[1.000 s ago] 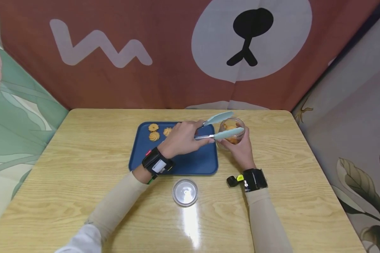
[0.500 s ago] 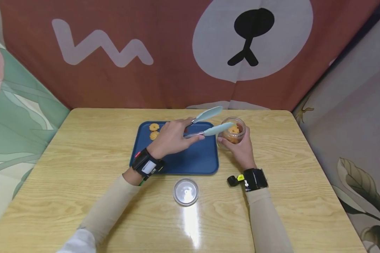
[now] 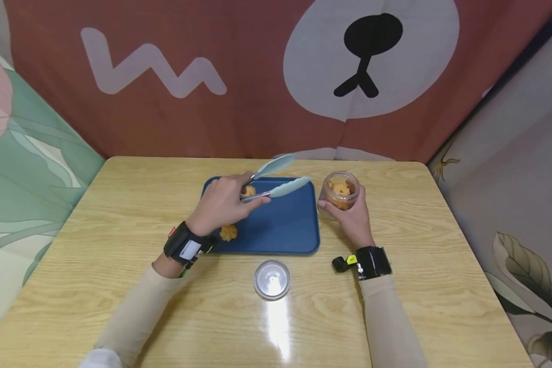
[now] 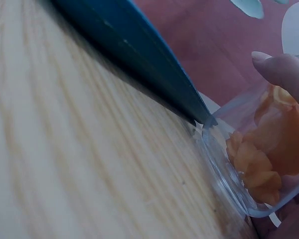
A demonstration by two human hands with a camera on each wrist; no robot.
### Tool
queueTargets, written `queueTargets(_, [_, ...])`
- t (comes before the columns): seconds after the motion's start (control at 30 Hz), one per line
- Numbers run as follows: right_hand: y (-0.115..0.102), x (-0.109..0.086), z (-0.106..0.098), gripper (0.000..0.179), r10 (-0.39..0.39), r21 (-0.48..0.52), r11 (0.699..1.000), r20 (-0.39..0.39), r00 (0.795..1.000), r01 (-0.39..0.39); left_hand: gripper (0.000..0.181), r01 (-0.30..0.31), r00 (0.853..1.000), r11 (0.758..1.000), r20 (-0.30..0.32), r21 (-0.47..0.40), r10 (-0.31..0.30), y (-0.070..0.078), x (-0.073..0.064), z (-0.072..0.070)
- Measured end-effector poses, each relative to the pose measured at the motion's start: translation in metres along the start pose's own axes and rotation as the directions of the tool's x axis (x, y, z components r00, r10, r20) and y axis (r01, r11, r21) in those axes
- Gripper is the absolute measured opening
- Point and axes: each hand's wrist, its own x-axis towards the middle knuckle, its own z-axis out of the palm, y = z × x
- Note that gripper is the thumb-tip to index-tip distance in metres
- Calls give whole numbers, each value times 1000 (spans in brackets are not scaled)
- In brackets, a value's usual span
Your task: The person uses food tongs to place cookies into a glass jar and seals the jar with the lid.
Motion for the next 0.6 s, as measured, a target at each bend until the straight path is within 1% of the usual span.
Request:
queueTargets(0.13, [-1,0,0,87,3,1,1000,2,1000,-3,71,1,1000,1000,-18,29,-1,-13,-9,-7])
queueTargets(0.23, [0,0,1,87,4,9,1000,6,1000,-4,73,13,1000,999,-14,51,-12,-24,-17,-12])
queueTargets(0.4, [1,0,2,87,5,15,1000,14,1000,-5,85,45,998,995,41,92,-49,-41,-35,-21])
queueTargets(0.5, [0,0,1,87,7,13,1000,12,1000,-7,90,38,996,994,82,107,-47,-47,-46,-27])
queueTargets(0.6, [0,0,1,87,8,10,1000,9,1000,-8,88,23,991,995,132,93,-35,-52,-57,-32])
